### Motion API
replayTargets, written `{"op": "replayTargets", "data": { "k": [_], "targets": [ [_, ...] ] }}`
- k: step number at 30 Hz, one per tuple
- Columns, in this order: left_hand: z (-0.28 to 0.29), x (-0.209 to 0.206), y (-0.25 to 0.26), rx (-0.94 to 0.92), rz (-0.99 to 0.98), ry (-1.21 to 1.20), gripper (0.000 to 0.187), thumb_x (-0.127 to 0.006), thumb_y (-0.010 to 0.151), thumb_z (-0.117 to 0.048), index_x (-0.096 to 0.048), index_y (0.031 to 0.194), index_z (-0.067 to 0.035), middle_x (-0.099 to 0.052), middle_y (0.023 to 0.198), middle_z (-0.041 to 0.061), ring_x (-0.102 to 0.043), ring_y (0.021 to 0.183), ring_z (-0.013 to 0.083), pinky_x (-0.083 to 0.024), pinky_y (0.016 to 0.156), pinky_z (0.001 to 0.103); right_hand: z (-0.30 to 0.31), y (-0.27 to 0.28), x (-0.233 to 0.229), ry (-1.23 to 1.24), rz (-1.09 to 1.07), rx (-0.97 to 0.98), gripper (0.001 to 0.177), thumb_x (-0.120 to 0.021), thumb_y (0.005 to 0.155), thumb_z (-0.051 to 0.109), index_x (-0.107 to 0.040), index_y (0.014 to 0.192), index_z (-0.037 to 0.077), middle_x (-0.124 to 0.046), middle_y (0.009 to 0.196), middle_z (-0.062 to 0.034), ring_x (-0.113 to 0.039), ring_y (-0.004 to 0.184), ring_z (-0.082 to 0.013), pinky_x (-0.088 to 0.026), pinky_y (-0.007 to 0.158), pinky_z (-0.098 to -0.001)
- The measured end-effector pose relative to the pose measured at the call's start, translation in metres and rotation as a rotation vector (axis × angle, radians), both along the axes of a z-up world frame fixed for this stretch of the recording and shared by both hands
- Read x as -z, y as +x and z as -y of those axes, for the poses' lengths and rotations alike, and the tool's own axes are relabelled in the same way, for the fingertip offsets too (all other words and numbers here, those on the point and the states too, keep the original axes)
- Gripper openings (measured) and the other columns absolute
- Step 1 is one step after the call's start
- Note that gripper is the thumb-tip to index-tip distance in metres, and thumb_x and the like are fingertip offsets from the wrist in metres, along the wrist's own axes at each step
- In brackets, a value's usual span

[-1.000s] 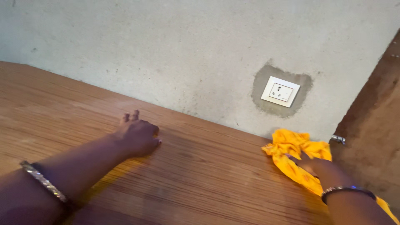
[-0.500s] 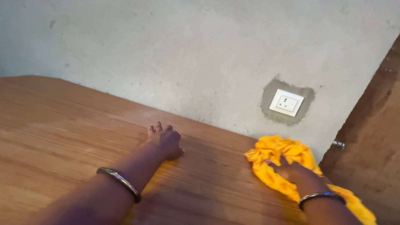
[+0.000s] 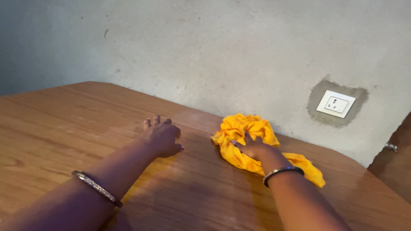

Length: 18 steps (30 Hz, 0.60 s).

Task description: The person wipes the surface of a wooden table using a yellow cloth. They move the cloth back and forth across the table top, covering different sections of the surface in a repetitive cleaning motion.

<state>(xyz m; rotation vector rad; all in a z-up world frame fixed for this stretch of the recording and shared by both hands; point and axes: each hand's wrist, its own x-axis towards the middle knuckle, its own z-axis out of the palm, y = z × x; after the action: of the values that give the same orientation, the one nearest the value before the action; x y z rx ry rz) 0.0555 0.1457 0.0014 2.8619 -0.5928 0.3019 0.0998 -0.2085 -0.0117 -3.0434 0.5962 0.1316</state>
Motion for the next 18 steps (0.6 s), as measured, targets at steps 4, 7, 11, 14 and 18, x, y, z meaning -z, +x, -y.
{"op": "replayTargets", "data": {
  "k": [4,7,11,14,18],
  "targets": [
    [-0.019,0.011,-0.005,-0.035,-0.016,-0.016,0.05,-0.071,0.087,-0.053,-0.068,0.127,-0.023,-0.049,0.15,0.011,-0.022,0.154,0.0435,-0.018,0.123,0.066,-0.047,-0.006,-0.001,0.049,0.024,-0.124,0.109,-0.033,0.084,0.09,0.004,0.166,0.029,0.009,0.172,-0.0175,-0.002,0.159,-0.0403,-0.014,0.126,-0.0581],
    [-0.018,0.016,-0.008,-0.04,-0.02,-0.011,0.051,-0.069,0.091,-0.051,-0.064,0.13,-0.019,-0.051,0.148,0.012,-0.025,0.152,0.044,-0.019,0.122,0.066,-0.079,-0.029,-0.005,0.056,0.012,-0.166,0.107,-0.033,0.083,0.09,0.003,0.166,0.032,0.007,0.173,-0.0173,-0.009,0.158,-0.0436,-0.017,0.127,-0.0571],
    [-0.005,0.027,-0.019,-0.023,0.028,-0.083,0.048,-0.062,0.095,-0.039,-0.057,0.136,-0.013,-0.054,0.145,0.015,-0.03,0.149,0.043,-0.021,0.12,0.065,-0.114,-0.082,-0.01,0.019,0.004,-0.188,0.104,-0.031,0.083,0.089,0.002,0.166,0.036,0.007,0.173,-0.0146,-0.011,0.156,-0.0487,-0.016,0.126,-0.059],
    [0.017,0.032,-0.036,-0.004,0.063,-0.182,0.046,-0.054,0.099,-0.038,-0.055,0.137,-0.012,-0.053,0.145,0.017,-0.034,0.147,0.0425,-0.023,0.118,0.065,-0.127,-0.123,-0.012,0.037,0.054,-0.243,0.103,-0.032,0.082,0.089,-0.001,0.166,0.037,0.003,0.173,-0.0155,-0.011,0.155,-0.0493,-0.015,0.125,-0.0602],
    [0.043,0.037,-0.078,0.029,0.064,-0.281,0.044,-0.047,0.102,-0.042,-0.057,0.132,-0.011,-0.054,0.144,0.019,-0.037,0.144,0.0434,-0.024,0.119,0.063,-0.136,-0.177,-0.01,0.075,0.093,-0.237,0.1,-0.036,0.083,0.086,-0.005,0.165,0.038,0.0,0.173,-0.0104,-0.011,0.155,-0.0488,-0.016,0.121,-0.0698]
  ]
}}
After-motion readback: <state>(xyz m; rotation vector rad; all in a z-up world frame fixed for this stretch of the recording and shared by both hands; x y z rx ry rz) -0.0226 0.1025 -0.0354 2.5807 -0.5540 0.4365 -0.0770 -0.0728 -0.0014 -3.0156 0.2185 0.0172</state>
